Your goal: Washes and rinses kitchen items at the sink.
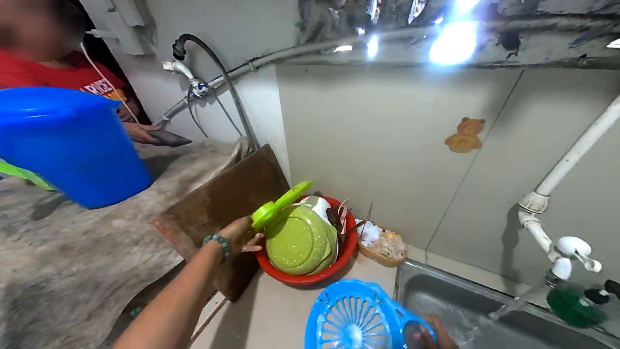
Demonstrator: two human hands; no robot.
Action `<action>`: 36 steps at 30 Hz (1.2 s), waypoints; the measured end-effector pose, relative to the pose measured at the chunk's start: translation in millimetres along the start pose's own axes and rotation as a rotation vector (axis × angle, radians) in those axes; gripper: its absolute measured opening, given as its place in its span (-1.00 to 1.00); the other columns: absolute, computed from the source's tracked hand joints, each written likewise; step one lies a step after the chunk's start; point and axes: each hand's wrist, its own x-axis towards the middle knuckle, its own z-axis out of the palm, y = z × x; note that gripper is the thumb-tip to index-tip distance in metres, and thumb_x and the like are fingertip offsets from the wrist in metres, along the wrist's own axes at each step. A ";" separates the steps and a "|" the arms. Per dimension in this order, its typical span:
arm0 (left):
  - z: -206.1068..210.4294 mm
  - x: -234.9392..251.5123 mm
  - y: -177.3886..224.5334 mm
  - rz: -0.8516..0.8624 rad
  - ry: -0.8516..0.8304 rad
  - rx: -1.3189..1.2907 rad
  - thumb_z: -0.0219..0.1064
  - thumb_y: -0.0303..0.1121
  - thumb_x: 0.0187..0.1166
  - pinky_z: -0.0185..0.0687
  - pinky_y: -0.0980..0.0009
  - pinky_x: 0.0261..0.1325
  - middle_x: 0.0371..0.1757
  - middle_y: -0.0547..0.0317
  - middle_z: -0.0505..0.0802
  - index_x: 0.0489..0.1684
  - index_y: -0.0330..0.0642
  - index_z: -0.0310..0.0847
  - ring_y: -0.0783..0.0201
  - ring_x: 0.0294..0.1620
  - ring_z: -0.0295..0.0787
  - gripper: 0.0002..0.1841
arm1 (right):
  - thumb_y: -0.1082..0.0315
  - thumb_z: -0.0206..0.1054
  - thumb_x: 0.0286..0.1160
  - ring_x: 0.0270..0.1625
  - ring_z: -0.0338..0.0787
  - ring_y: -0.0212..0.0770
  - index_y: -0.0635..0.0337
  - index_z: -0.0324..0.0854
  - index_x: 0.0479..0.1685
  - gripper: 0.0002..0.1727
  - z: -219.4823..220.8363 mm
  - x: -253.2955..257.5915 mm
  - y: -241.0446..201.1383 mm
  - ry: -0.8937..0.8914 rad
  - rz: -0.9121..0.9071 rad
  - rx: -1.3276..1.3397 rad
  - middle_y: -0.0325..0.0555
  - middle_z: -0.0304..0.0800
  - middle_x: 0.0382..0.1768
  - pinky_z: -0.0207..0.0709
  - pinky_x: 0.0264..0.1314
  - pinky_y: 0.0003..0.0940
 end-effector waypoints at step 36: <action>542.9 -170.2 -43.2 0.635 -0.792 0.518 0.31 -0.04 0.71 0.59 -0.11 0.29 0.04 -0.26 0.82 0.23 -0.33 0.66 -0.12 0.10 0.77 -0.53 | 0.18 0.23 0.76 0.51 0.60 0.15 0.19 0.61 0.48 -0.56 -217.0 30.8 -19.5 0.612 0.217 -0.024 0.19 0.64 0.45 0.39 0.61 0.08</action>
